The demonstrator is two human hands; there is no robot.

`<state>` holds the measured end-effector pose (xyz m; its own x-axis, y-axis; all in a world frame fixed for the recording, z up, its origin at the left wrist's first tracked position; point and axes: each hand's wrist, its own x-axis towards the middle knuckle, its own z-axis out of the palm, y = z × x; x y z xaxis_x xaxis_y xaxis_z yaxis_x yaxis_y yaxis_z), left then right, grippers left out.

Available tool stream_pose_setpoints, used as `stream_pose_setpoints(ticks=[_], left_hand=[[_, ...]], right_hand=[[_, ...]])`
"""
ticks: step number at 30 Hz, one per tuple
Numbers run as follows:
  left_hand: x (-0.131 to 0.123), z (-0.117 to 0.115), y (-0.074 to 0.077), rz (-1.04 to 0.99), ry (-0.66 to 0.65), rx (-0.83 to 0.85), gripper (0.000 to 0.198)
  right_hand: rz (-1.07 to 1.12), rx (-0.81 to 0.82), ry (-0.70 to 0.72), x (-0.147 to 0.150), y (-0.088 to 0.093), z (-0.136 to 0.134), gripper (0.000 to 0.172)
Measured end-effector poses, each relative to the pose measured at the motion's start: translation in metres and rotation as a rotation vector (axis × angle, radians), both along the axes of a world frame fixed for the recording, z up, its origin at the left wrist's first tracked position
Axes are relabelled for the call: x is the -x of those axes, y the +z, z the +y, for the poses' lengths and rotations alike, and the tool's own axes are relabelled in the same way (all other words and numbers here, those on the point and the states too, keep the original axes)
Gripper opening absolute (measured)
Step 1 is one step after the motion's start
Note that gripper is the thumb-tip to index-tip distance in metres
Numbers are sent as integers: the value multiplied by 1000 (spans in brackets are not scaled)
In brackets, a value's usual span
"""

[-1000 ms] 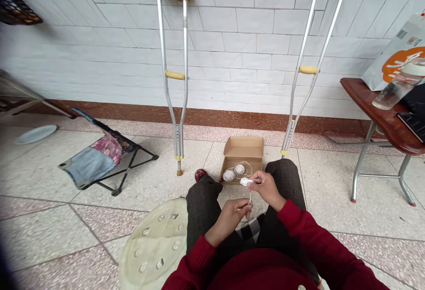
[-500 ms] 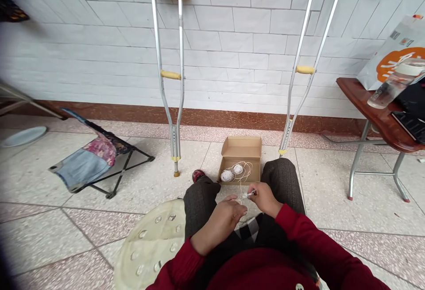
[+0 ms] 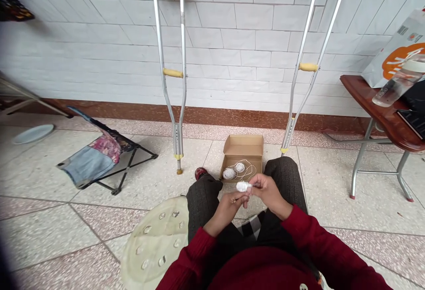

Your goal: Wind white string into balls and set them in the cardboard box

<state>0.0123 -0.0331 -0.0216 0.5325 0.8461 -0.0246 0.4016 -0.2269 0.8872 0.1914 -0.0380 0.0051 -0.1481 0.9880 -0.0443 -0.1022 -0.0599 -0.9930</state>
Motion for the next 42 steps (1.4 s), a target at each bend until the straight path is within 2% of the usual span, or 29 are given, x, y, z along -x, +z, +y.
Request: stream_pose_setpoints(ticks=[3, 4, 6, 8, 10, 11, 13, 15, 17, 18, 20, 22, 24, 25, 27, 29, 31, 33, 35, 37, 39, 40, 42], left_hand=[[-6, -12, -2, 97, -59, 1, 38], [-4, -12, 0, 137, -72, -33, 37], [7, -6, 7, 192, -55, -132, 34], [19, 4, 15, 207, -4, -217, 30], [26, 11, 17, 199, 24, -231, 30], [25, 11, 16, 186, 25, -201, 32], [18, 6, 11, 146, -2, -94, 36], [7, -3, 5, 126, -54, -12, 38], [0, -11, 2, 158, -97, -27, 38], [0, -13, 3, 186, -104, -64, 37], [7, -10, 6, 230, -73, -149, 34], [18, -4, 10, 231, -29, -200, 30], [25, -1, 11, 180, -2, -183, 30], [25, -1, 11, 139, 5, -153, 30], [17, -5, 8, 59, -4, -95, 32], [5, -11, 7, 31, -43, -84, 34], [-3, -14, 7, 67, -79, -112, 37], [-2, -12, 10, 132, -76, -153, 37], [6, -6, 14, 187, -60, -208, 32], [15, -2, 17, 203, -63, -238, 28], [17, -1, 19, 167, -64, -201, 30], [15, -3, 19, 133, -58, -158, 33], [6, -9, 18, 64, -52, -59, 37]], right_hand=[[-343, -152, -150, -8, -17, 19, 10], [-462, -180, -138, -10, -25, 20, 7], [-594, -175, -7, -11, -41, 12, 10], [-511, -83, 190, -9, -48, -4, 12], [-250, 56, 320, -5, -44, -19, 18], [-112, 107, 325, -3, -39, -21, 23], [58, 121, 210, -1, -28, -16, 29], [6, 47, 19, -4, -23, -2, 29], [-200, -26, -98, -7, -28, 9, 23], [-310, -48, -96, -9, -34, 10, 20], [-424, -42, 29, -9, -44, 4, 18], [-306, 35, 217, -6, -47, -11, 22], [-60, 135, 319, -2, -38, -21, 29], [45, 161, 303, -1, -30, -22, 32], [132, 136, 166, -1, -14, -13, 30], [98, 81, -8, -5, -6, 3, 28], [-75, 27, -103, -11, -10, 16, 25], [-309, -40, -70, -16, -19, 18, 19], [-442, -68, 93, -18, -26, 7, 14], [-355, 16, 307, -18, -25, -8, 16], [-130, 148, 386, -16, -16, -16, 22], [-22, 189, 340, -15, -11, -16, 25], [97, 197, 144, -16, -5, -9, 27]])
